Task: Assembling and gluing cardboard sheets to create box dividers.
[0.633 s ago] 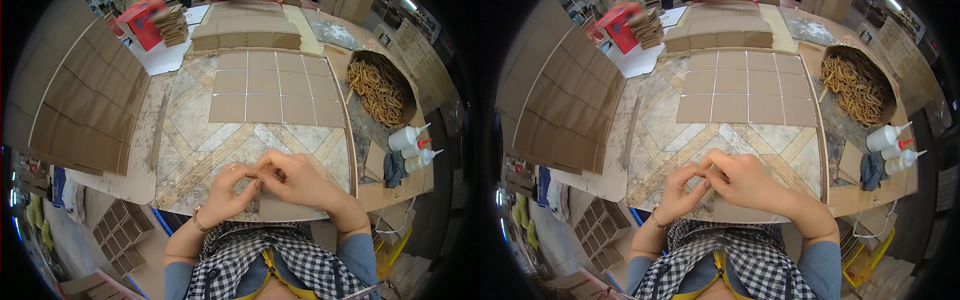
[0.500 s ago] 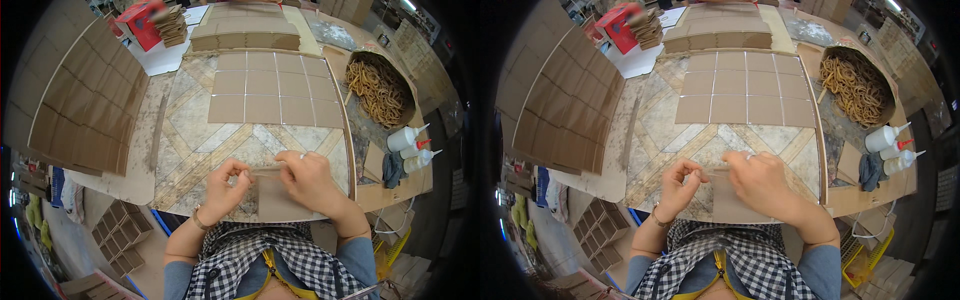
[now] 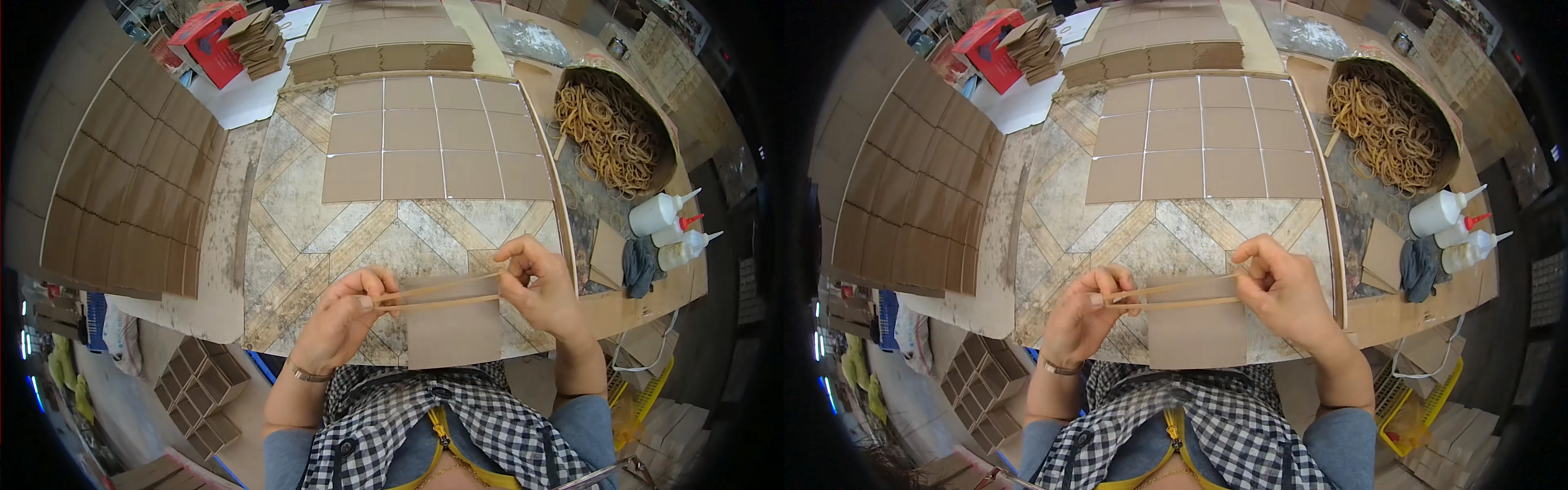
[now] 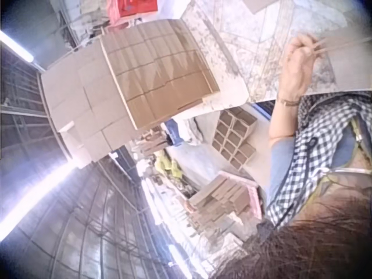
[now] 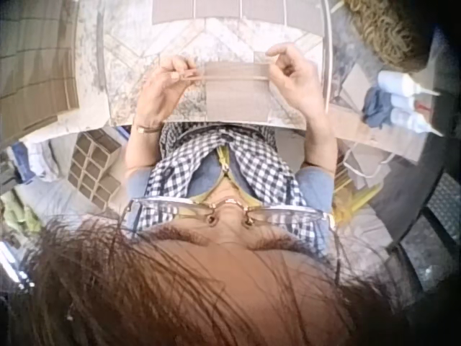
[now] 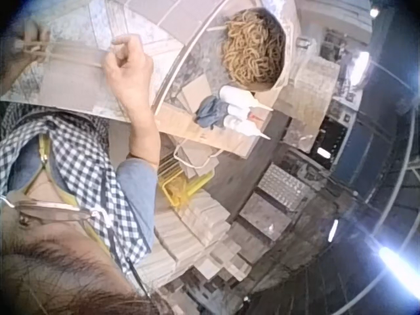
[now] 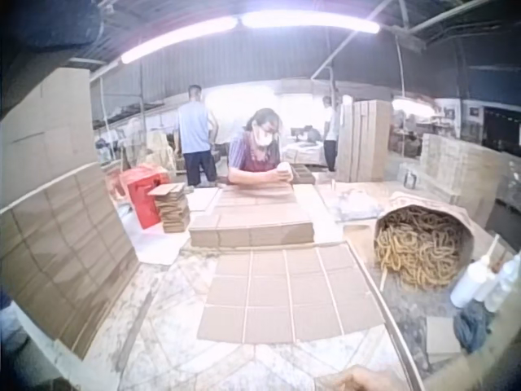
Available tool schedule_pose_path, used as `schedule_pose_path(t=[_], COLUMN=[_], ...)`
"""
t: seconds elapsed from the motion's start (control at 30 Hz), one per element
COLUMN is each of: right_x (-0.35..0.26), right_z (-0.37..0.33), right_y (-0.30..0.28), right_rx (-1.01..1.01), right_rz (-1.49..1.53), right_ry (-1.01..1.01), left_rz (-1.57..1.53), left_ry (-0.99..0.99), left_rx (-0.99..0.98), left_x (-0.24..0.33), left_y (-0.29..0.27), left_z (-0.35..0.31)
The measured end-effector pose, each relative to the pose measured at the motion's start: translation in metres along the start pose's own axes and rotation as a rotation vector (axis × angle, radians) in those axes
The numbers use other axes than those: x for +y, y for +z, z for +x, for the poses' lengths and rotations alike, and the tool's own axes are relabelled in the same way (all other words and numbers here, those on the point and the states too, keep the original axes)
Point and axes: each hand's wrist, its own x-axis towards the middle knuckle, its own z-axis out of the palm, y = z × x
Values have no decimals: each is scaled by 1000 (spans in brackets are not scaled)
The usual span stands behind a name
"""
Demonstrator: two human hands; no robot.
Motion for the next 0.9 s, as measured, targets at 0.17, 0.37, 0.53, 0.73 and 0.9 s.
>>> schedule_pose_path(t=[0.17,0.37,0.53,0.73,0.9], right_x=[-5,2,22,63,92], right_z=[9,-7,-6,8,-2], right_y=[12,-6,-26,-18,34], right_rx=[33,155,151,-65,-126], right_rz=[20,-58,94,246,-14], right_ry=[-32,22,186,420,383], left_rz=[-193,432,593,568,818], left_ry=[-24,440,439,102,11], left_rx=[-149,479,529,426,346], left_x=[10,-5,-21,-49,-78], left_y=[7,-28,-30,-52,-43], left_z=[-3,8,7,19,27])
